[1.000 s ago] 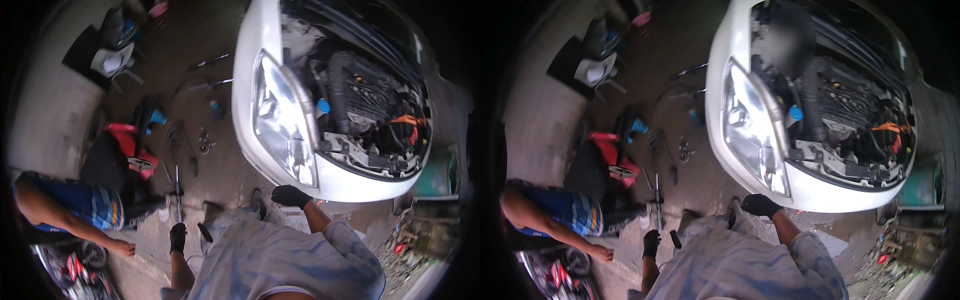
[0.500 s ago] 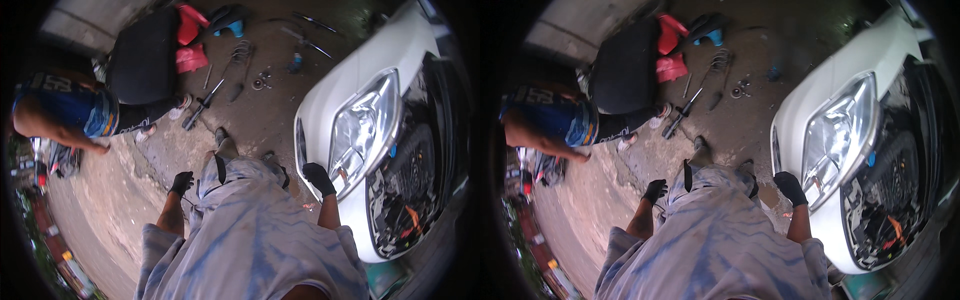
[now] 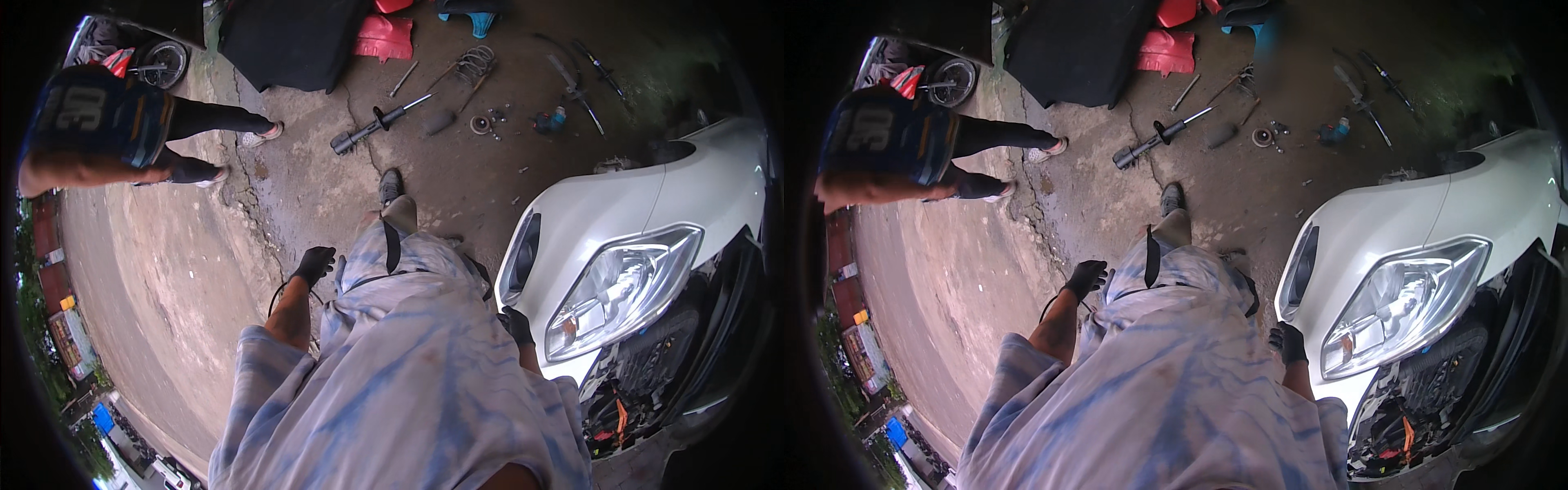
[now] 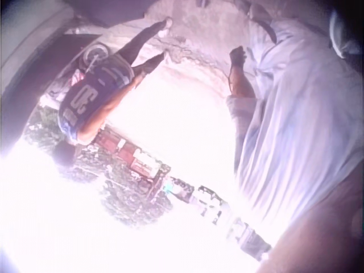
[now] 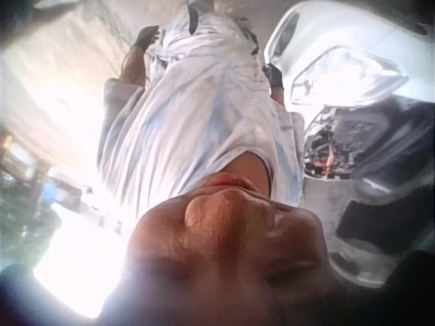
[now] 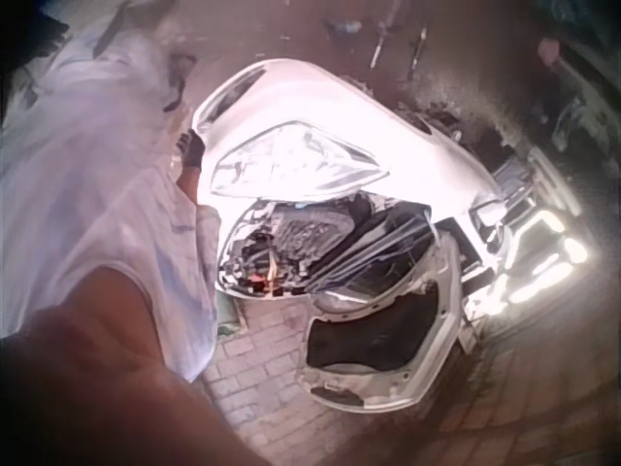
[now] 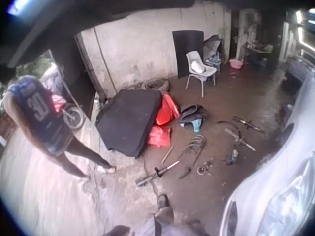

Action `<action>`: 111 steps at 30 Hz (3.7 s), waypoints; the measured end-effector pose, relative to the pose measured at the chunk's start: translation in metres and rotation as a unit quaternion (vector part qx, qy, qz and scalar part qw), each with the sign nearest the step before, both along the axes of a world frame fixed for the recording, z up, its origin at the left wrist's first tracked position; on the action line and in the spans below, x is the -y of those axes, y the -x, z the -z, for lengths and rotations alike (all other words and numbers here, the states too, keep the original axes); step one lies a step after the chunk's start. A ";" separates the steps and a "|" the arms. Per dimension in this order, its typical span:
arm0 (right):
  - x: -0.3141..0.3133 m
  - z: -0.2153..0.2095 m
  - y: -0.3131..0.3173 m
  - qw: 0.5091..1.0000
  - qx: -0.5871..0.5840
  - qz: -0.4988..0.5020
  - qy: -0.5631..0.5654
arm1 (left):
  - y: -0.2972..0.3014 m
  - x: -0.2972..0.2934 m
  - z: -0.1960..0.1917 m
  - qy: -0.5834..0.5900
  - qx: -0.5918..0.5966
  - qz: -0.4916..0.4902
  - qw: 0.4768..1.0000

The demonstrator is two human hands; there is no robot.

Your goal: The person sits on the ground and assembles a car shock absorber. They attach a rubber boot to the shock absorber, then place a coil spring over it and secure it with a spring compressor tool.

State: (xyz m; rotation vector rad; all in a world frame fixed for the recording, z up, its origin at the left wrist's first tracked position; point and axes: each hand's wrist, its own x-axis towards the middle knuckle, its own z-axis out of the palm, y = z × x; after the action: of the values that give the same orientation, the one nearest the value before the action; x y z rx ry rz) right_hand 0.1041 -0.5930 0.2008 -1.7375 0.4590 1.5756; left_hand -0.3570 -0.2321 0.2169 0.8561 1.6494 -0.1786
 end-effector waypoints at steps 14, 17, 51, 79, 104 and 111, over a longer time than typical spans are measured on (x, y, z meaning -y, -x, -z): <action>-0.186 -0.098 -0.020 0.986 0.145 -0.078 -0.005 | 0.027 -0.193 0.067 -0.001 0.056 -0.045 0.997; -0.204 -0.107 -0.029 0.980 0.177 -0.047 -0.076 | 0.002 -0.257 0.053 -0.035 0.067 -0.061 0.995; -0.522 0.094 -0.198 0.927 0.071 -0.308 -0.201 | -0.212 -0.279 0.039 -0.151 0.050 0.078 0.984; -0.800 0.509 -0.077 0.356 0.355 -0.784 -0.364 | -0.155 -0.383 0.272 -0.473 -0.046 -0.052 0.878; -0.807 0.509 -0.084 0.258 0.397 -0.844 -0.253 | -0.170 -0.424 0.529 -0.172 0.114 0.467 0.860; -0.804 0.505 -0.105 0.304 0.353 -0.834 -0.294 | -0.240 -0.449 0.503 -0.036 0.142 0.400 0.905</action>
State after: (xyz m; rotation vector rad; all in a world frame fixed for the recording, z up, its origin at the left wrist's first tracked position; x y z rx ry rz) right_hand 0.2093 0.2112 -0.3042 -1.5986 -2.8299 1.0577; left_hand -0.1165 0.2174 -0.2858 1.5101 0.9603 -0.5335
